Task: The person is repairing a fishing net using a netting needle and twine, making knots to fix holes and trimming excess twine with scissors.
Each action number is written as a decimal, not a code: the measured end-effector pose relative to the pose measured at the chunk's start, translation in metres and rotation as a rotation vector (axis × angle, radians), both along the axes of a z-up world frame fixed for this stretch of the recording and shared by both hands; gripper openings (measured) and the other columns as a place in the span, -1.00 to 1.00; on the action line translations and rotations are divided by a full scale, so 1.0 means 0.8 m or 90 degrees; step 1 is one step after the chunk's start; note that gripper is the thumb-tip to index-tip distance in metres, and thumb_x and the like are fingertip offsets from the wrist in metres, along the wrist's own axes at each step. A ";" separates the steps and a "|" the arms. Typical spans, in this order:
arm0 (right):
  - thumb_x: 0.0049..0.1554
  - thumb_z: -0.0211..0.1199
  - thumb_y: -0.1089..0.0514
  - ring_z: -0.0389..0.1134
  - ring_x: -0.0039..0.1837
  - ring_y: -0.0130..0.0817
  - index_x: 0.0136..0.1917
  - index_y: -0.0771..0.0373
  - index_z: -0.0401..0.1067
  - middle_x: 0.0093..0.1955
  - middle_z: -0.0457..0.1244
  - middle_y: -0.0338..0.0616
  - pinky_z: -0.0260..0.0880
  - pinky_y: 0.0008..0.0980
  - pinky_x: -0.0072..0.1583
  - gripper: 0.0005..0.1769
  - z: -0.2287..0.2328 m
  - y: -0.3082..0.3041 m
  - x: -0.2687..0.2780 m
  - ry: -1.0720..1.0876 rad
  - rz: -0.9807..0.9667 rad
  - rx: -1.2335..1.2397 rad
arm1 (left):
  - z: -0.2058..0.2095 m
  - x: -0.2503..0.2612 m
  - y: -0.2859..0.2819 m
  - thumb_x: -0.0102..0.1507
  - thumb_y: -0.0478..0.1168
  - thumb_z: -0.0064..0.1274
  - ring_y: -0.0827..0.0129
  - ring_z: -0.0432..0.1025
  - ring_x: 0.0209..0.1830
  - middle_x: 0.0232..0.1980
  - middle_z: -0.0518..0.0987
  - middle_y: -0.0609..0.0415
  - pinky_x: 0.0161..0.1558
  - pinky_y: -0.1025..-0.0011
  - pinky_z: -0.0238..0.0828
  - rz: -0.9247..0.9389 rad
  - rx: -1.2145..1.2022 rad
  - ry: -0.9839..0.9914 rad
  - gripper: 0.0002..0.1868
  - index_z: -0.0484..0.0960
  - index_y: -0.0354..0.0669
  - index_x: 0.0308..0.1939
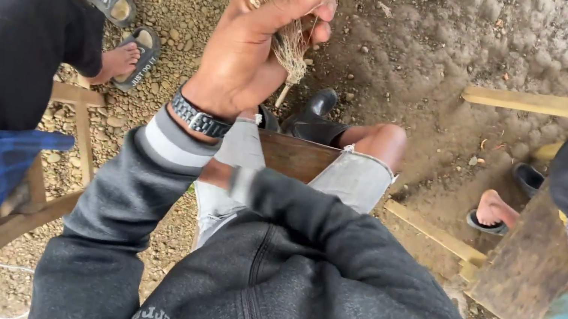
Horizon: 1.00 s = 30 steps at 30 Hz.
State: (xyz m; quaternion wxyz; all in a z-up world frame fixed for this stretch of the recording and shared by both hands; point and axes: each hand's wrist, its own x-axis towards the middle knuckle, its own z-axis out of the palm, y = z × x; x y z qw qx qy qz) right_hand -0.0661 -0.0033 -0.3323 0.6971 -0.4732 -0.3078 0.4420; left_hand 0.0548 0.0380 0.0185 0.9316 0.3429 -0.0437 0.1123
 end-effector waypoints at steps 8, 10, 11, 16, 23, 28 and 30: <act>0.41 -0.09 0.00 0.26 -0.41 -0.43 -0.13 0.21 0.28 -0.34 0.17 -0.22 0.29 -0.46 -0.26 -0.65 0.234 -0.179 0.046 -0.009 0.117 -0.117 | -0.010 -0.009 -0.023 0.40 -0.18 0.15 0.36 0.55 -0.07 -0.13 0.58 0.09 -0.13 0.40 0.47 -0.009 -0.059 -0.010 -0.89 0.58 -0.11 -0.14; 0.39 -0.17 -0.28 0.31 -0.12 -0.43 -0.02 0.22 0.42 -0.18 0.29 -0.19 0.27 -0.43 0.00 -0.42 0.231 -0.210 0.047 0.041 0.167 -0.154 | -0.008 -0.015 -0.030 0.43 -0.17 0.06 0.53 0.34 -0.19 -0.16 0.43 0.24 -0.29 0.59 0.19 -0.014 0.007 0.004 -0.89 0.51 -0.04 -0.17; 0.39 -0.17 -0.28 0.31 -0.12 -0.43 -0.02 0.22 0.42 -0.18 0.29 -0.19 0.27 -0.43 0.00 -0.42 0.231 -0.219 0.049 0.044 0.166 -0.154 | -0.012 -0.016 -0.033 0.43 -0.17 0.06 0.53 0.34 -0.19 -0.16 0.43 0.24 -0.29 0.59 0.19 -0.015 0.007 0.007 -0.89 0.51 -0.04 -0.17; 0.37 0.09 0.06 0.25 0.17 -0.17 0.28 0.08 0.44 0.12 0.21 -0.11 0.23 -0.27 0.23 -0.74 0.231 -0.266 0.029 -0.400 0.180 -0.139 | -0.021 -0.024 -0.052 0.42 -0.24 0.12 0.50 0.26 -0.38 -0.28 0.48 0.15 -0.34 0.56 0.09 0.084 0.051 0.034 -0.91 0.54 -0.06 -0.19; 0.36 0.00 0.01 0.38 0.12 -0.26 0.08 0.18 0.48 0.24 0.21 -0.15 0.33 -0.24 0.22 -0.70 0.230 -0.308 0.053 -0.489 0.074 -0.344 | -0.032 -0.008 -0.072 0.28 -0.03 0.17 0.61 0.22 -0.52 -0.45 0.45 0.21 -0.44 0.55 0.10 0.253 0.185 0.145 -0.73 0.57 -0.12 -0.38; 0.39 -0.27 -0.18 0.45 -0.15 -0.41 0.01 0.09 0.56 -0.19 0.43 -0.36 0.33 -0.40 -0.02 -0.41 0.221 -0.327 0.052 -0.288 -0.009 -0.430 | -0.060 -0.004 -0.057 0.30 -0.31 0.18 0.49 0.21 -0.51 -0.49 0.42 0.09 -0.46 0.52 0.09 0.165 0.043 0.156 -0.82 0.64 -0.31 -0.40; 0.38 -0.23 -0.22 0.41 -0.10 -0.43 0.05 0.08 0.54 -0.13 0.40 -0.33 0.31 -0.41 0.02 -0.43 0.227 -0.330 0.038 -0.271 0.001 -0.384 | -0.068 -0.004 -0.057 0.33 -0.31 0.19 0.50 0.18 -0.47 -0.44 0.40 0.16 -0.44 0.51 0.01 0.156 0.032 0.116 -0.93 0.68 -0.24 -0.24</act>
